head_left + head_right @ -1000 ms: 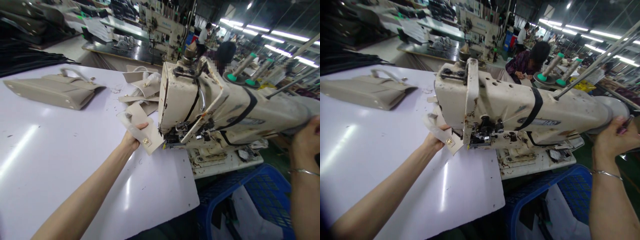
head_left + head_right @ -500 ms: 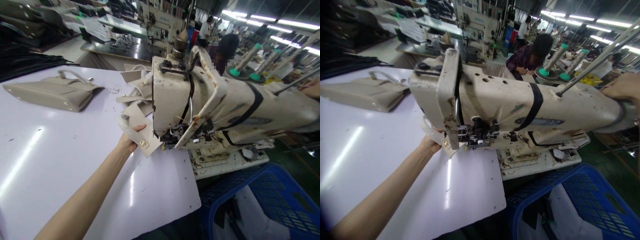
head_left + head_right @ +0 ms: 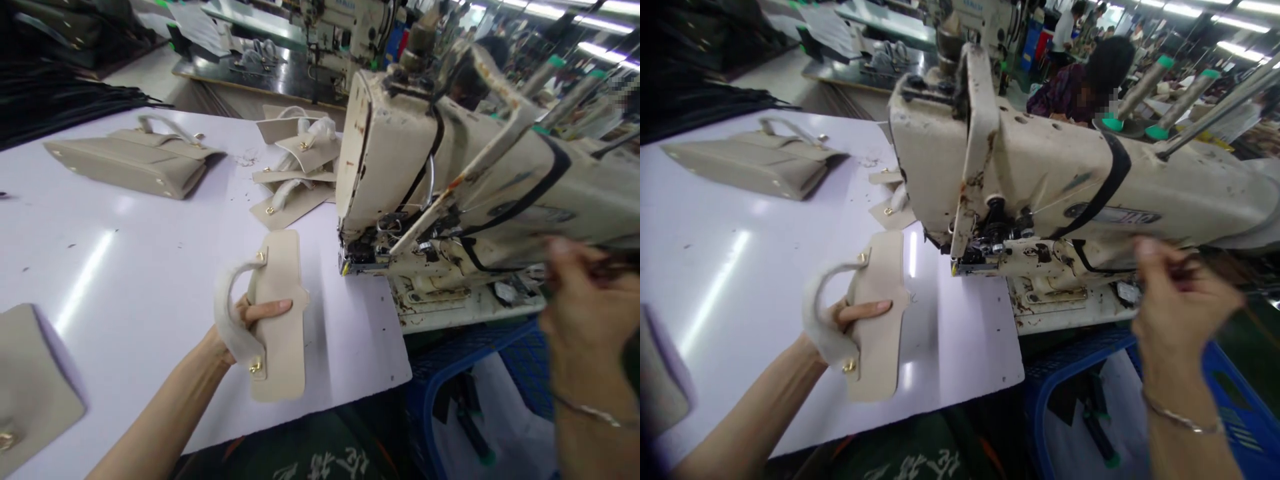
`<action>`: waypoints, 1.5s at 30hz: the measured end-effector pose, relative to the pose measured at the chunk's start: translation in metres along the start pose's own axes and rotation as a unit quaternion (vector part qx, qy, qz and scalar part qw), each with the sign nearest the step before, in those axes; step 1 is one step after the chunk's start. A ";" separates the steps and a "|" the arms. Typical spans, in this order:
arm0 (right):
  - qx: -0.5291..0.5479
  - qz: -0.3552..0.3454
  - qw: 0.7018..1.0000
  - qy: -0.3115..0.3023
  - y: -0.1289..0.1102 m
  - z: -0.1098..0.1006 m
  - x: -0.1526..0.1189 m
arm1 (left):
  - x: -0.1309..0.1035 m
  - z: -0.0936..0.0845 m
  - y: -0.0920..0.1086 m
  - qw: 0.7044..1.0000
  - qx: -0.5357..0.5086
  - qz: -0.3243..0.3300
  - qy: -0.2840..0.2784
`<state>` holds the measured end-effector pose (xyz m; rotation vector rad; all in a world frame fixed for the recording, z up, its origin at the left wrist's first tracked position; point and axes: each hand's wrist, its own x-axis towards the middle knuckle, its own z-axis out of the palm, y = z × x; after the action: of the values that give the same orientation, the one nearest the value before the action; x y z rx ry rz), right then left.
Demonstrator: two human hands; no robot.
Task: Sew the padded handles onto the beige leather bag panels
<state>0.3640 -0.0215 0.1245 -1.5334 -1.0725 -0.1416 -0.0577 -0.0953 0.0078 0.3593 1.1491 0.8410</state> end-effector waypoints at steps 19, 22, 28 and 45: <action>0.223 0.275 0.695 -0.626 -0.029 0.062 -0.243 | -0.034 0.005 -0.048 0.996 -0.063 -0.060 0.015; 0.233 0.270 0.683 -0.637 -0.030 0.065 -0.247 | -0.036 0.006 -0.048 0.995 -0.066 -0.063 0.030; 0.237 0.180 0.701 -0.648 -0.039 0.064 -0.243 | -0.039 0.010 -0.041 0.995 -0.070 -0.072 0.023; 0.079 -0.095 0.766 -0.631 -0.041 0.041 -0.235 | -0.037 0.009 -0.051 0.992 -0.086 -0.093 0.001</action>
<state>0.1845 -0.1182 -0.0047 -1.2594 -2.2093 0.9721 -0.0348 -0.1542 0.0028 0.1075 1.0858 0.7694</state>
